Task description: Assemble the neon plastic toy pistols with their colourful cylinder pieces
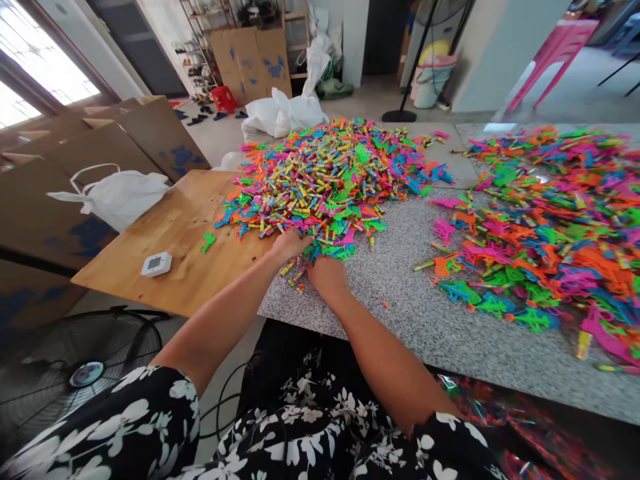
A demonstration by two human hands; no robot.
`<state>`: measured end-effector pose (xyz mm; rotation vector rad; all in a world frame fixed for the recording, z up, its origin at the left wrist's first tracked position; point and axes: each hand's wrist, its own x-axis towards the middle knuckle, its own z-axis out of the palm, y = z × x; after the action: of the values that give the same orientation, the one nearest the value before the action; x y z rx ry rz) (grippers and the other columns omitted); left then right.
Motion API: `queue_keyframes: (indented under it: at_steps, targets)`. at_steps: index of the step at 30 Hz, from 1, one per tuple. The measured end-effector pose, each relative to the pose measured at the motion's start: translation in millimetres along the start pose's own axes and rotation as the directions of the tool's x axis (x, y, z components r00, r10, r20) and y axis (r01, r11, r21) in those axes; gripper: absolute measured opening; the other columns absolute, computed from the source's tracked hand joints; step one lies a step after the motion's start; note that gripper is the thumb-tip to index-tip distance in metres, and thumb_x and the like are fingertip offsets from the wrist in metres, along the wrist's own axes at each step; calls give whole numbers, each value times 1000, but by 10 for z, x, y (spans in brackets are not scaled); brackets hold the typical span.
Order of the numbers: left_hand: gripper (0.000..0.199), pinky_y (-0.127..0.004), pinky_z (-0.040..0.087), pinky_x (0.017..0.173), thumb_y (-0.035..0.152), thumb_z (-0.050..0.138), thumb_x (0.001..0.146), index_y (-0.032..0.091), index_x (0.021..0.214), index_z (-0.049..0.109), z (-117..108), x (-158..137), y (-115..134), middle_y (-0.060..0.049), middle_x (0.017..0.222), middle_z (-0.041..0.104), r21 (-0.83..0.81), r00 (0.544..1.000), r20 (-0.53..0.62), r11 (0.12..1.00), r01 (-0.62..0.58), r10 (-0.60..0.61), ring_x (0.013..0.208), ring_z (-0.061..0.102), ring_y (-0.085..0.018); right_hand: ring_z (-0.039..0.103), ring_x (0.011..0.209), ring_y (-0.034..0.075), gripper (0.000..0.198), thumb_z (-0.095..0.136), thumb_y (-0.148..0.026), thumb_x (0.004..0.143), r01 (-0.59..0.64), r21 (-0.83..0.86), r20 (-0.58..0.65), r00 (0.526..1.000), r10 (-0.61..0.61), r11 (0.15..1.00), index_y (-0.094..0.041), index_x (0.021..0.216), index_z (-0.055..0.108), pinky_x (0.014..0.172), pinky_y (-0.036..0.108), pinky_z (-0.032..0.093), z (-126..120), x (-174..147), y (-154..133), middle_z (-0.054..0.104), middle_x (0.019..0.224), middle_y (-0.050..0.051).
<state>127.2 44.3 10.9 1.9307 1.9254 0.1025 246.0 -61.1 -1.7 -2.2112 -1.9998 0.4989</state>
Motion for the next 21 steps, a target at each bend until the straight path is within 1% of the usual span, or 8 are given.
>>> queue_keyframes:
  at_steps: [3, 5, 7, 9, 12, 14, 18, 21]
  targets:
    - [71, -43, 48, 106, 61, 76, 83, 13, 134, 65, 124, 50, 94, -27, 140, 68, 11, 999, -44, 1000, 10, -9, 134, 63, -40, 75, 109, 33, 53, 48, -51, 107, -39, 16, -41, 998, 39, 999, -8, 132, 66, 91, 39, 55, 34, 101, -84, 73, 123, 25]
    - [73, -42, 47, 107, 53, 84, 79, 12, 135, 61, 195, 107, 118, -29, 141, 66, -30, 999, -48, 1000, 4, -5, 136, 62, -40, 75, 109, 33, 55, 47, -53, 108, -49, 20, -58, 997, 50, 999, -7, 135, 63, 89, 39, 55, 54, 158, -117, 72, 125, 26]
    - [66, -40, 49, 102, 43, 88, 74, 14, 128, 64, 233, 165, 92, -27, 133, 71, -133, 999, -29, 991, 20, -24, 131, 65, -39, 75, 108, 33, 53, 46, -51, 108, -41, 13, -60, 997, 42, 999, -8, 135, 62, 89, 38, 56, 67, 182, -126, 71, 127, 25]
    - [52, -38, 50, 93, 32, 90, 69, 17, 113, 69, 234, 202, 14, -20, 116, 78, -293, 999, -37, 956, 26, -38, 119, 70, -36, 74, 109, 33, 48, 46, -47, 109, 4, -5, -54, 999, -4, 1000, -10, 134, 63, 89, 39, 55, 67, 174, -110, 71, 128, 23]
    - [30, -33, 50, 82, 23, 89, 65, 20, 90, 72, 182, 186, -171, -7, 89, 77, -546, 994, -105, 835, -66, 10, 96, 72, -29, 72, 112, 32, 38, 49, -38, 107, 118, -34, 1, 993, -118, 992, -13, 131, 65, 92, 38, 54, 39, 135, -48, 72, 128, 21]
    - [24, -30, 48, 75, 26, 90, 66, 20, 82, 73, 129, 132, -311, -3, 78, 74, -670, 988, -139, 728, -145, 68, 83, 69, -24, 71, 114, 31, 34, 49, -33, 106, 176, -27, 41, 984, -175, 984, -15, 127, 68, 93, 38, 53, 10, 115, -1, 72, 128, 19]
    - [33, -27, 46, 64, 46, 89, 73, 17, 82, 75, 32, -11, -556, -1, 70, 69, -856, 990, -70, 503, -123, 124, 66, 60, -16, 70, 114, 28, 28, 49, -26, 104, 280, 48, 102, 953, -284, 959, -18, 119, 72, 95, 35, 51, -12, 81, 28, 75, 123, 14]
    - [42, -26, 49, 66, 54, 87, 76, 15, 86, 75, -12, -100, -668, -2, 72, 70, -921, 984, -24, 379, -91, 177, 66, 62, -14, 69, 116, 27, 34, 52, -22, 101, 365, 82, 101, 923, -372, 928, -17, 130, 69, 97, 34, 50, 13, 22, -10, 72, 128, 14]
